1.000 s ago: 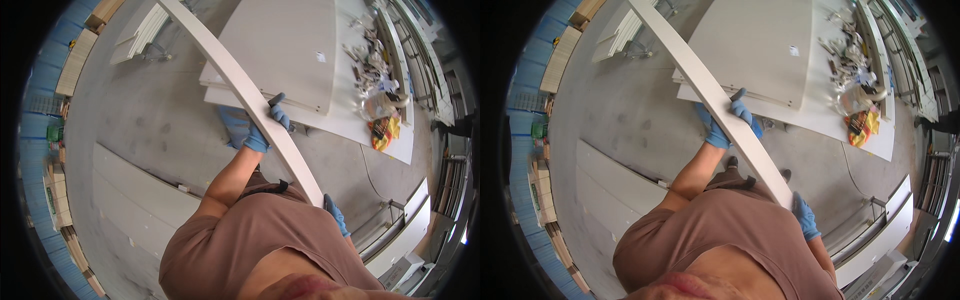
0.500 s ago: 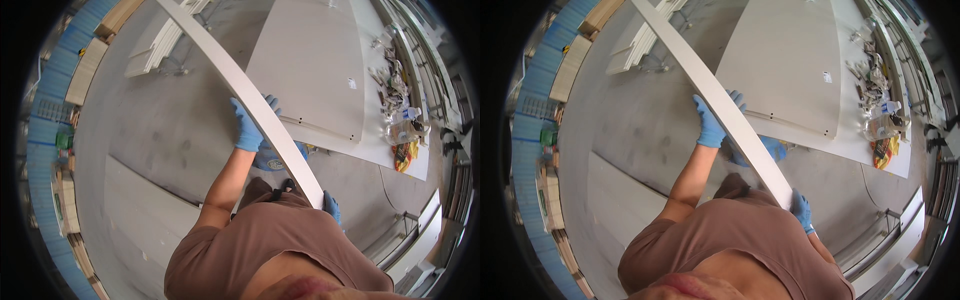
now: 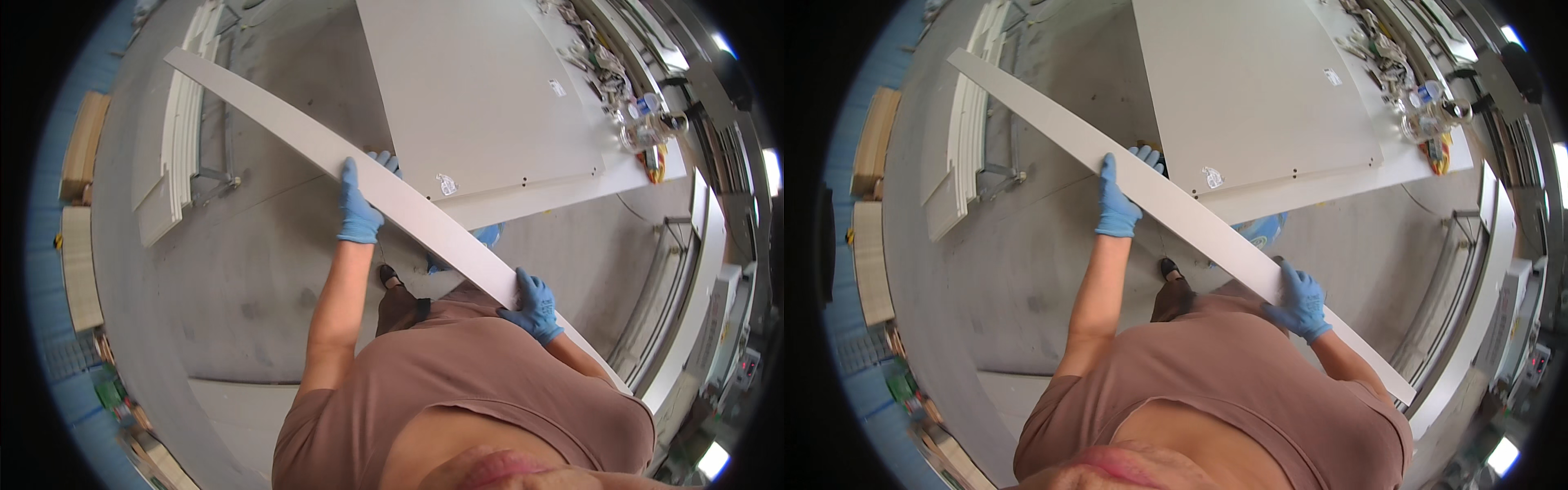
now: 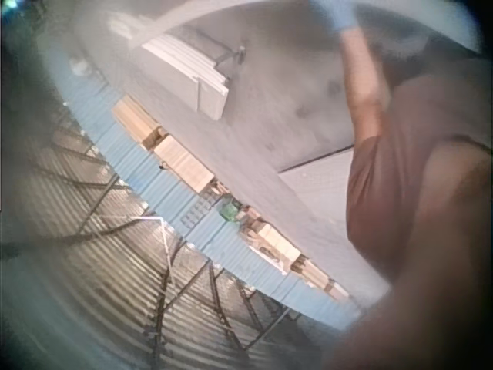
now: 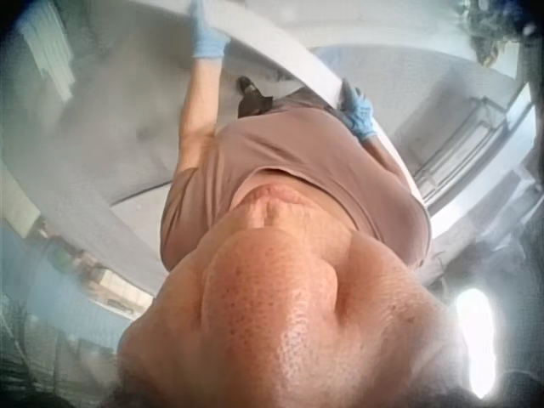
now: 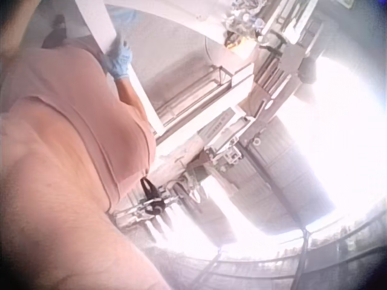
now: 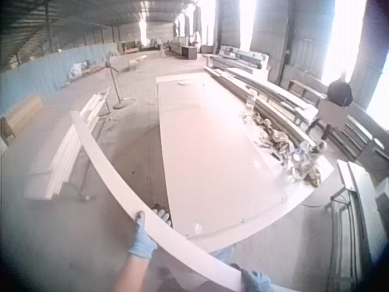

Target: The person aligns and stacks white panels on the floor, then moves to a workbench to wipe a long panel with a cloth and apply sealant from a tube along its edge. The person handles multiple panels and tools throughout the process.

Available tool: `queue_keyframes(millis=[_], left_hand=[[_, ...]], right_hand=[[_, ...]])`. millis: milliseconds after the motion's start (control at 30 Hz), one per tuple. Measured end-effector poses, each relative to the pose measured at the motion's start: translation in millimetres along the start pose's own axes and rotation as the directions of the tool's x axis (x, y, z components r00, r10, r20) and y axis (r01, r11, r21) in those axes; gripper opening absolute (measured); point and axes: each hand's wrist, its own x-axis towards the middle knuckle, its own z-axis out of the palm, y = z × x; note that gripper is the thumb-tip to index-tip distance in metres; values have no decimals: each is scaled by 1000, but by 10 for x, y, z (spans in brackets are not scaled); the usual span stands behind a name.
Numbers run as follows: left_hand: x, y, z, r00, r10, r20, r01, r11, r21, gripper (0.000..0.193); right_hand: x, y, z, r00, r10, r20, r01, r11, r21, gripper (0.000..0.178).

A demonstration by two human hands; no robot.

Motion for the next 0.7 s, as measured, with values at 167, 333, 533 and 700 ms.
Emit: queue_keyframes(millis=[167, 333, 533, 700], left_hand=[[269, 773, -323, 991, -123, 44, 122, 992, 23, 94], [629, 1257, -342, 976, -215, 43, 212, 975, 73, 95], [1191, 1811, -254, 967, -245, 77, 223, 950, 220, 97], [1783, 2270, -194, 963, -268, 29, 251, 932, 261, 96]], right_hand=[[104, -781, 380, 998, -44, 42, 43, 999, 28, 89], [1018, -339, 391, 914, -219, -343, 247, 968, 38, 65], [3263, 1032, -223, 531, 37, -847, -255, 960, -117, 71], [4873, 1327, -475, 361, 480, -800, -704, 703, 104, 91]])
